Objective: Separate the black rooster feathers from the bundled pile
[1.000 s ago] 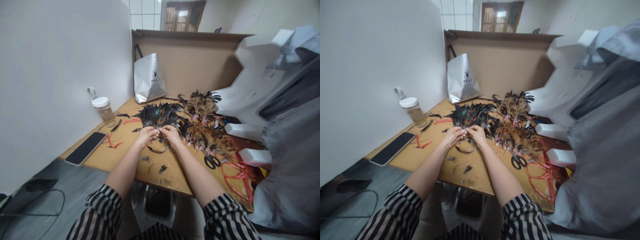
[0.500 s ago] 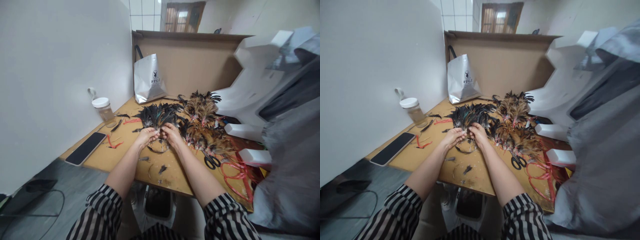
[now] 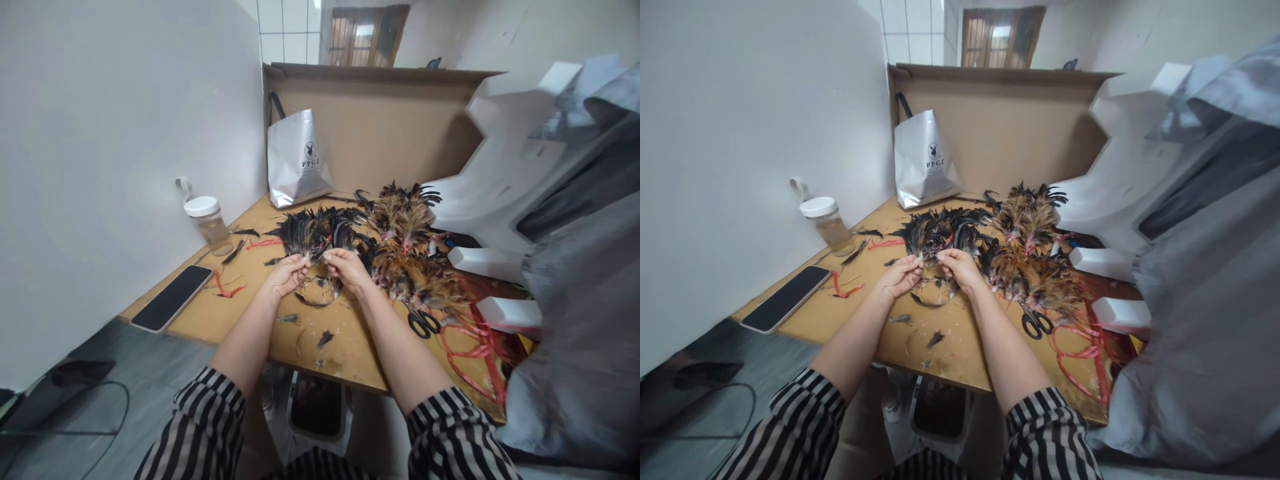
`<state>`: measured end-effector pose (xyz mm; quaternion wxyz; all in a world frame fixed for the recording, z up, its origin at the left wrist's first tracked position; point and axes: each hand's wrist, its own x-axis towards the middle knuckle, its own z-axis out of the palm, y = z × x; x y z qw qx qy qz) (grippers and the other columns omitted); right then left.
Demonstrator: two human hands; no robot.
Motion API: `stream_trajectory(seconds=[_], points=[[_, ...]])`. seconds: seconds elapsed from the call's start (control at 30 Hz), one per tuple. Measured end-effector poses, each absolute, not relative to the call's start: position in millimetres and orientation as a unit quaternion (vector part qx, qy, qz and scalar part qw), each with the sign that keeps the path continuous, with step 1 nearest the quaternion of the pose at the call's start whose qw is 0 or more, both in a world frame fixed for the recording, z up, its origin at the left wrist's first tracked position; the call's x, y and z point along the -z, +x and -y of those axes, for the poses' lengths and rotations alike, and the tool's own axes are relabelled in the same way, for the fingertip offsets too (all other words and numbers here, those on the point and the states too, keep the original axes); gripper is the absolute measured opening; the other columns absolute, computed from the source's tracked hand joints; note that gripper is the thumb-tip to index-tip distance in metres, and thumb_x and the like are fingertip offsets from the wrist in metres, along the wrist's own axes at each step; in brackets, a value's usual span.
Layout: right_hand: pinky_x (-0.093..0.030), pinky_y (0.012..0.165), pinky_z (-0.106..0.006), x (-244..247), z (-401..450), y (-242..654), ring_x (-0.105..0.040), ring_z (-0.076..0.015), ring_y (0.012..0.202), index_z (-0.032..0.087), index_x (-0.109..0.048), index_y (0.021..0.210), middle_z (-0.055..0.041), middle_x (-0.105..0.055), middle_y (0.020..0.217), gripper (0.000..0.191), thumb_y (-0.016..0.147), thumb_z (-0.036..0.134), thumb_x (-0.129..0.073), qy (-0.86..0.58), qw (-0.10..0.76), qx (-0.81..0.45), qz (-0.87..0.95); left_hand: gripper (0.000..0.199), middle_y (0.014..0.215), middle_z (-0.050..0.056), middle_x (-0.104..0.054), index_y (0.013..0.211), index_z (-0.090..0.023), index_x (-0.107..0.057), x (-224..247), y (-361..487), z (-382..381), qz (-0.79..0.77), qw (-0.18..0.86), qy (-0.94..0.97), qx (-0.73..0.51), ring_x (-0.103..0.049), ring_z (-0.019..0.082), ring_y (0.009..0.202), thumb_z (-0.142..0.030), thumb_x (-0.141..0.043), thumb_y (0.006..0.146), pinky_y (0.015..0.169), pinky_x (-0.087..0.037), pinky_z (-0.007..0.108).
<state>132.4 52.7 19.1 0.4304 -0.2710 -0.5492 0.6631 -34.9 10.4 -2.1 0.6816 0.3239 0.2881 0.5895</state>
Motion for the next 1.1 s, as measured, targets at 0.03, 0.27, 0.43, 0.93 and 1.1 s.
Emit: stream_trajectory(seconds=[0.03,0.27,0.43,0.93,1.1], points=[[-0.024,0.038,-0.017,-20.1,-54.2,135.2,-0.037,-0.0035,0.042,0.014,-0.058,0.072,0.0037,-0.051,0.056,0.027,0.058,0.035,-0.068,-0.266,0.428,-0.666,0.549,0.014,0.063,0.001,-0.057,0.070,-0.011,-0.055,1.8,-35.9,-10.3,-0.281,0.684,0.316,-0.595,-0.051,0.003,0.049,-0.010,-0.066,0.062,0.043,-0.041,0.011],[-0.026,0.039,-0.017,-21.4,-54.6,134.1,-0.040,-0.0035,0.044,0.018,-0.057,0.094,0.0038,-0.053,0.067,0.039,0.060,0.035,-0.067,-0.265,0.471,-0.622,0.567,0.016,0.061,0.000,-0.054,0.069,-0.010,-0.053,-0.8,-34.0,-5.2,-0.273,0.722,0.333,-0.541,-0.048,0.002,0.046,-0.011,-0.067,0.062,0.041,-0.036,0.010],[-0.030,0.041,-0.018,-22.2,-47.8,123.5,-0.040,-0.0039,0.043,0.018,-0.058,0.090,0.0044,-0.053,0.063,0.033,0.060,0.032,-0.067,-0.262,0.489,-0.581,0.596,0.017,0.060,0.000,-0.055,0.071,-0.009,-0.054,0.4,-31.3,-3.0,-0.261,0.728,0.373,-0.512,-0.048,0.003,0.045,-0.015,-0.068,0.063,0.041,-0.036,0.011],[-0.039,0.061,-0.023,-13.6,-51.9,137.3,-0.053,-0.0122,0.064,0.016,-0.065,0.074,-0.0029,-0.061,0.071,0.021,0.071,0.034,-0.055,-0.361,0.280,-0.303,0.836,0.008,0.067,0.000,-0.054,0.071,-0.011,-0.052,-2.6,-50.6,-12.8,-0.221,0.665,0.253,-0.667,-0.048,0.002,0.051,-0.007,-0.059,0.070,0.041,-0.037,0.009],[-0.039,0.071,-0.026,-8.8,-37.1,123.0,-0.056,-0.0185,0.085,0.018,-0.065,0.083,-0.0087,-0.061,0.091,0.022,0.078,0.025,-0.044,-0.405,0.109,-0.028,0.907,0.008,0.067,-0.001,-0.055,0.075,-0.013,-0.053,-2.4,-49.9,-15.3,-0.235,0.642,0.218,-0.697,-0.049,0.002,0.051,-0.007,-0.056,0.071,0.041,-0.036,0.009]])
